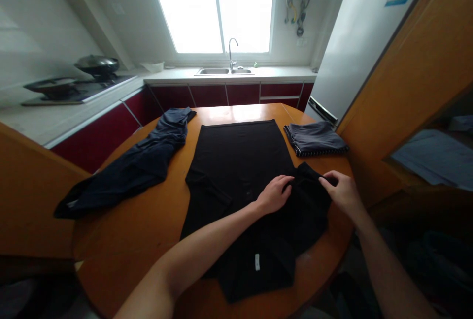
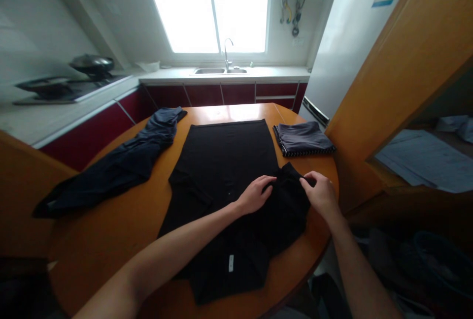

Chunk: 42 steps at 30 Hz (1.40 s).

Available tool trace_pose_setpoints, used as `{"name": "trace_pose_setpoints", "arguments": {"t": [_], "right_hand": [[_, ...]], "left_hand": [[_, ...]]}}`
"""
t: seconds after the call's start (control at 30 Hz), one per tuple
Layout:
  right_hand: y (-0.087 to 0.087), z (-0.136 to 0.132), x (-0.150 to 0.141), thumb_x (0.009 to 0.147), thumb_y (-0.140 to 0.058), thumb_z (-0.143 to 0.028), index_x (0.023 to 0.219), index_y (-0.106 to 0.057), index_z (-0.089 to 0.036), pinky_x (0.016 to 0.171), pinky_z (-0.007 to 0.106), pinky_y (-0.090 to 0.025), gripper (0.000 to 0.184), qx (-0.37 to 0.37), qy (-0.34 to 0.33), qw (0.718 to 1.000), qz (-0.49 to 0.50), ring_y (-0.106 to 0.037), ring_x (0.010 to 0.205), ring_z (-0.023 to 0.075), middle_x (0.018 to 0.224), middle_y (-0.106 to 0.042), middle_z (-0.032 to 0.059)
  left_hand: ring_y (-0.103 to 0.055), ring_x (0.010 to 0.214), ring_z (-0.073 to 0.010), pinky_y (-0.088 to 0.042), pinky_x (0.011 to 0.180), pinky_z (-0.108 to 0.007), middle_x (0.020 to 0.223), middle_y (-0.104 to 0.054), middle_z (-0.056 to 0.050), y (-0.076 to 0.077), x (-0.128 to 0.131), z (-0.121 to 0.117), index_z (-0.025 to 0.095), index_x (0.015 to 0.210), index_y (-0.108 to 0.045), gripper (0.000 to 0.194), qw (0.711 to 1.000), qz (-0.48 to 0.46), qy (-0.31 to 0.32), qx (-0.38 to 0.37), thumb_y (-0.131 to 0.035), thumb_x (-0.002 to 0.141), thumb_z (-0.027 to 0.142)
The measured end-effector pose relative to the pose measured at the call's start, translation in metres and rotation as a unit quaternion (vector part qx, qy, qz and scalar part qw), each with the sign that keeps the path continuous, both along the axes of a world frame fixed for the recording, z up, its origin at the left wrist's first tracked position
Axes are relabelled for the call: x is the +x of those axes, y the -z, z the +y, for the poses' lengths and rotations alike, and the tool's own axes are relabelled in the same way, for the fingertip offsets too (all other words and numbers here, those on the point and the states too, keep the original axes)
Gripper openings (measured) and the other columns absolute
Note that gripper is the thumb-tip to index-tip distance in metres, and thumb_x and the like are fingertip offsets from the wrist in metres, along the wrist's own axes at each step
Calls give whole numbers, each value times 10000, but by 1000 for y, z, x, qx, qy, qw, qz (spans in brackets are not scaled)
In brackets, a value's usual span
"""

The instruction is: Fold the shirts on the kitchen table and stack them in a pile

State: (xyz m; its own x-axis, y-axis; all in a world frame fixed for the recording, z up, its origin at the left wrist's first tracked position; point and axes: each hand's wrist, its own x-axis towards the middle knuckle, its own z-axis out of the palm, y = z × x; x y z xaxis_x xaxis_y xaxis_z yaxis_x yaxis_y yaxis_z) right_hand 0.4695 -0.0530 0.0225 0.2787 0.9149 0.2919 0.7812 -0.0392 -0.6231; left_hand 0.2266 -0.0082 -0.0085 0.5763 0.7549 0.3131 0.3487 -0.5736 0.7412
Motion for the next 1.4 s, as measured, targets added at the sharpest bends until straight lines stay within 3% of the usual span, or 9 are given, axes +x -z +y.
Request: {"name": "trace_pose_setpoints", "arguments": {"t": [0.2, 0.33, 0.4, 0.47, 0.53, 0.67, 0.83, 1.1, 1.4], "right_hand": [[-12, -12, -53, 883, -585, -381, 837, -658, -205, 737, 359, -480, 197, 89, -52, 994, -24, -649, 803, 252, 855, -696, 88], [-16, -21, -87, 922, -572, -369, 963, -701, -222, 830, 367, -493, 199, 16, -208, 978, -11, -657, 922, 255, 1004, -706, 91], [-21, -22, -93, 941, -555, -375, 994, -722, -238, 849, 349, -497, 223, -45, -316, 948, 15, -663, 954, 242, 1048, -716, 73], [-24, -13, -89, 963, -520, -384, 984, -734, -236, 807, 326, -505, 261, -79, -360, 928, 57, -676, 907, 225, 1002, -736, 54], [-22, 7, -74, 966, -501, -393, 928, -735, -216, 744, 314, -507, 296, -63, -311, 943, 102, -681, 829, 218, 905, -747, 50], [0, 65, -40, 898, -544, -346, 889, -730, -194, 777, 349, -515, 241, 24, -160, 978, 128, -691, 853, 245, 900, -758, 83], [23, 116, -30, 878, -534, -355, 914, -740, -195, 851, 368, -516, 263, 6, -248, 956, 155, -692, 918, 250, 955, -765, 86], [43, 124, -39, 911, -529, -446, 787, -699, -192, 666, 310, -463, 330, -4, -287, 953, 96, -628, 715, 204, 748, -705, 39], [46, 122, -34, 884, -590, -440, 827, -710, -194, 660, 299, -465, 279, 5, -293, 950, 105, -619, 711, 192, 785, -708, 38]], "left_hand": [[-682, 947, -203, -555, 867, -356, 1122, -710, -102, 7, 4, 8, 152, 1295, -606, 407, 969, -186, -19, -164, -417, 1015, 380], [-678, 893, -194, -564, 763, -319, 1120, -694, -99, 12, 2, 16, 174, 1476, -442, 560, 944, -217, -47, -243, -399, 1017, 492], [-664, 852, -180, -551, 762, -305, 1046, -696, -69, 15, 0, 21, 187, 1527, -372, 598, 950, -188, -70, -241, -480, 994, 438], [-648, 807, -159, -541, 771, -297, 994, -689, -43, 17, 0, 25, 188, 1555, -317, 667, 956, -167, -75, -231, -563, 946, 303], [-644, 826, -151, -538, 797, -296, 1039, -683, -47, 18, 0, 26, 191, 1530, -369, 685, 962, -159, -67, -210, -598, 885, 183], [-632, 1028, -197, -519, 908, -324, 1195, -661, -83, 14, 0, 22, 186, 1257, -667, 405, 985, -118, -36, -122, -599, 860, 142], [-569, 1234, -260, -470, 1043, -376, 1373, -564, -144, 8, -2, 19, 155, 1323, -633, 495, 992, -84, -42, -84, -656, 829, 147], [-597, 1226, -267, -438, 1105, -432, 1324, -630, -136, 15, -3, 25, 153, 1336, -622, 532, 993, -84, -24, -83, -695, 809, 147], [-617, 1204, -254, -453, 1100, -427, 1292, -651, -128, 15, -1, 21, 156, 1303, -648, 489, 992, -96, -63, -53, -665, 818, 90]]}}
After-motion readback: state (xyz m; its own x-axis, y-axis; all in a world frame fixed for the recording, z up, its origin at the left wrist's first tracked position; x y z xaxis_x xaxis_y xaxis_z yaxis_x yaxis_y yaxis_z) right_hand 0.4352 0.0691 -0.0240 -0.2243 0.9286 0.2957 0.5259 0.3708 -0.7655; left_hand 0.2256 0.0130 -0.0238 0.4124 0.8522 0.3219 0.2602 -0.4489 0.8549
